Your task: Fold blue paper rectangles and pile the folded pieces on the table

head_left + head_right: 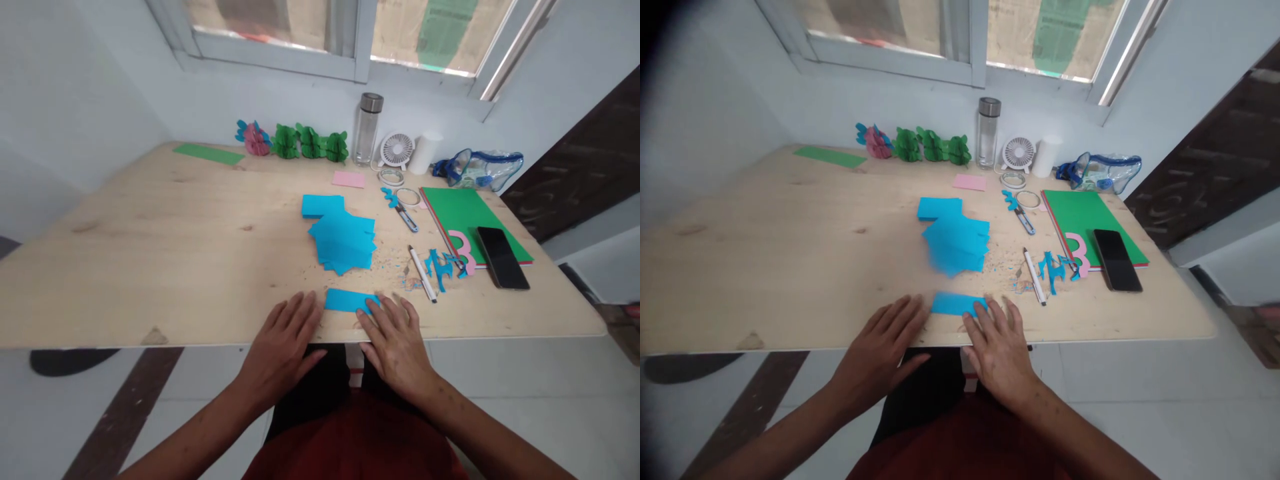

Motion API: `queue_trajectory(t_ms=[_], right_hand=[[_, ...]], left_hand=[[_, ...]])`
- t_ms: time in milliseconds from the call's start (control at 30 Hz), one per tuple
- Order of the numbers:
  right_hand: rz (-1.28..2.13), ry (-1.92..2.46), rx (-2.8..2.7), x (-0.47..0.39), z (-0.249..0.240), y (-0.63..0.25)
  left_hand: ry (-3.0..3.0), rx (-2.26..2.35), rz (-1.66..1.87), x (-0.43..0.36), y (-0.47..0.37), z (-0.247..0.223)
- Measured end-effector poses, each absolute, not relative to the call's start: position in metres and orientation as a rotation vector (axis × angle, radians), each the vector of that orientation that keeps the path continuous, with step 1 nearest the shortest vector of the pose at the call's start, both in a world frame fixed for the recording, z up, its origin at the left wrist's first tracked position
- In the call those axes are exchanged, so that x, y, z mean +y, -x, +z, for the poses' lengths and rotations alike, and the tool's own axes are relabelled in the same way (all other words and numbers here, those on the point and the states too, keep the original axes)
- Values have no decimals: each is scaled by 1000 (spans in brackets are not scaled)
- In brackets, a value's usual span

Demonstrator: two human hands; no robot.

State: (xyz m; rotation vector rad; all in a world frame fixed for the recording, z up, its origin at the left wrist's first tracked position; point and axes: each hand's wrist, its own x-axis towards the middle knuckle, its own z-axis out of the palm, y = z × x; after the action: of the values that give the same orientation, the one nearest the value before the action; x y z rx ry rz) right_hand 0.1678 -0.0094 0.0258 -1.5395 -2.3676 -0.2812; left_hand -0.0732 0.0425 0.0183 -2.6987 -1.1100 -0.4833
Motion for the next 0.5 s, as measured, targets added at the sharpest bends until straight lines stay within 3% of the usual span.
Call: queue_trajectory(t_ms=[500], right_hand=[[-286,1495,-2392,-3,34,-165]], left_hand=[[2740,-1080,-570,43,57,4]])
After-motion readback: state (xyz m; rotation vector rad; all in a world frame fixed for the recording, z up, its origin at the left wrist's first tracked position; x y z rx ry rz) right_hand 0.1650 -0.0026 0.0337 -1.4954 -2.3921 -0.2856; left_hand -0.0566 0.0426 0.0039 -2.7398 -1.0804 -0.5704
